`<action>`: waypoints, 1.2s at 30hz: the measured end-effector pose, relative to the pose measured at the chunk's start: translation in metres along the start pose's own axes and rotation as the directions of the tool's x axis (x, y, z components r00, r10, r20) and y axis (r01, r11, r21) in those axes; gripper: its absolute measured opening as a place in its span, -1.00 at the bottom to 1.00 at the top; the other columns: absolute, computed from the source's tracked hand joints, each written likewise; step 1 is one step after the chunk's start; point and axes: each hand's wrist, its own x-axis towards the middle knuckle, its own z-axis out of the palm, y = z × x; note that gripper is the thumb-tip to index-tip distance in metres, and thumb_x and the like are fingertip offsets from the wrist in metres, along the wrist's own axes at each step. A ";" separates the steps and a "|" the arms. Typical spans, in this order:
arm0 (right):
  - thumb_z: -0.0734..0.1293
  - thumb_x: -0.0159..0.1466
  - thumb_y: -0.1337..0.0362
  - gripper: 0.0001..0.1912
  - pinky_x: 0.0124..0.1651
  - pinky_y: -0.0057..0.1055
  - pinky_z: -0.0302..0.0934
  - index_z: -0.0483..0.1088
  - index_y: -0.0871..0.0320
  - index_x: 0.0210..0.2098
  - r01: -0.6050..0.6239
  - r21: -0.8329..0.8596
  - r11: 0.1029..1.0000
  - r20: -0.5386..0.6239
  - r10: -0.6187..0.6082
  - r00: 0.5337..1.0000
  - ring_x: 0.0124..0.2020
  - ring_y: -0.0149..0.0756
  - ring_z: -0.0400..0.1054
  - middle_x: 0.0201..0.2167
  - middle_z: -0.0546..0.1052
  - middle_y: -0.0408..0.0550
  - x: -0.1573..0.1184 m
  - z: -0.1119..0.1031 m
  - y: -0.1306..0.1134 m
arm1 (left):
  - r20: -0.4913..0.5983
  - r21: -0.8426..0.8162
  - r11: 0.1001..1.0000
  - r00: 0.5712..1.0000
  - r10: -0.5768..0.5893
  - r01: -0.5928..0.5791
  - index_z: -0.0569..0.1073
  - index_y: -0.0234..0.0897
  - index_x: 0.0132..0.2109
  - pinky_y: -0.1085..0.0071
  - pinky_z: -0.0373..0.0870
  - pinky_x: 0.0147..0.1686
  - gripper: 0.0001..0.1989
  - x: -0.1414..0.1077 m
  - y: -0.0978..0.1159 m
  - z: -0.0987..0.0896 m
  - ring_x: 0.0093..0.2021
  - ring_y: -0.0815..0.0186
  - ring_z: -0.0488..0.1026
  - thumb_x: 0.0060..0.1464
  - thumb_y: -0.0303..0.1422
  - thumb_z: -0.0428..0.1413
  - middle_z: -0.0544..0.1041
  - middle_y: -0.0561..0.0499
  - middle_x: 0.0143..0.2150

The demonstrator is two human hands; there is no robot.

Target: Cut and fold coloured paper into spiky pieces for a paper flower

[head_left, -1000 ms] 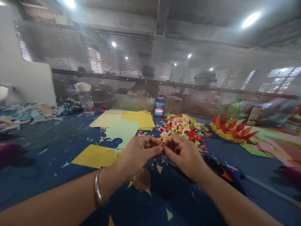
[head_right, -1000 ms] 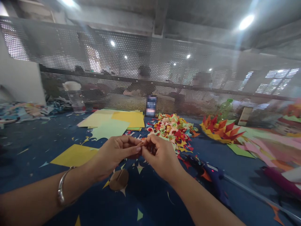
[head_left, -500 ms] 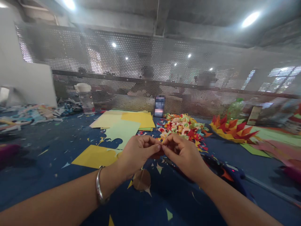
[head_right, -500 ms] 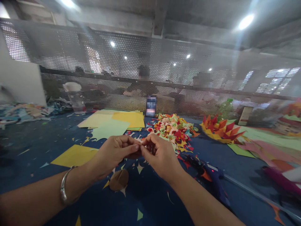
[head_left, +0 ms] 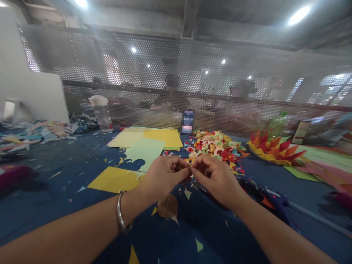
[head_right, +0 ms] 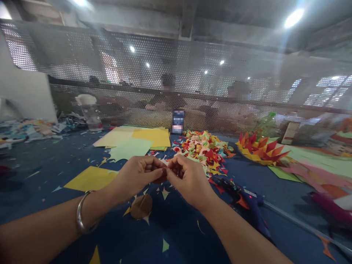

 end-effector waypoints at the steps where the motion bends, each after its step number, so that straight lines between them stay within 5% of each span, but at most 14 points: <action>1: 0.26 0.19 0.32 -0.95 -0.52 -0.50 0.09 0.28 0.15 -0.40 -0.005 0.026 1.000 0.005 0.005 1.000 -0.57 -0.46 0.17 -0.56 0.33 -0.23 0.000 0.000 0.000 | 0.019 -0.011 1.000 1.000 -0.009 0.010 0.47 -0.34 -0.32 0.39 0.40 -0.35 -0.81 0.000 0.000 -0.001 -0.42 0.33 0.47 -0.10 -0.31 0.16 0.54 -0.03 -0.45; 8: 0.26 0.19 0.32 -0.93 -0.53 -0.52 0.09 0.27 0.15 -0.42 -0.031 0.143 0.989 0.040 0.026 0.999 -0.56 -0.47 0.17 -0.56 0.32 -0.22 0.000 -0.002 0.001 | 0.133 -0.028 1.000 0.991 0.014 -0.011 0.49 -0.30 -0.41 0.41 0.35 -0.44 -0.78 -0.001 -0.002 -0.005 -0.51 0.35 0.43 -0.04 -0.21 0.14 0.54 -0.03 -0.49; 27: 0.25 0.19 0.32 -0.91 -0.68 -0.57 -0.07 0.26 0.15 -0.45 -0.100 0.270 0.958 0.125 0.068 0.990 -0.72 -0.59 0.03 -0.62 0.22 -0.30 0.003 -0.004 -0.001 | 0.229 0.045 0.997 0.972 0.049 -0.061 0.49 -0.26 -0.36 0.37 0.40 -0.38 -0.75 -0.001 0.003 -0.012 -0.45 0.29 0.49 0.04 -0.16 0.08 0.56 -0.03 -0.47; 36: 0.26 0.17 0.32 -0.95 -0.52 -0.51 0.09 0.27 0.15 -0.42 0.005 0.122 0.993 -0.031 -0.002 1.000 -0.57 -0.46 0.14 -0.59 0.29 -0.23 0.000 -0.004 -0.002 | 0.148 -0.326 0.941 0.988 -0.044 0.091 0.45 -0.26 -0.31 0.32 0.37 -0.20 -0.81 -0.002 0.004 -0.005 -0.29 0.30 0.48 0.02 -0.22 0.14 0.55 -0.05 -0.29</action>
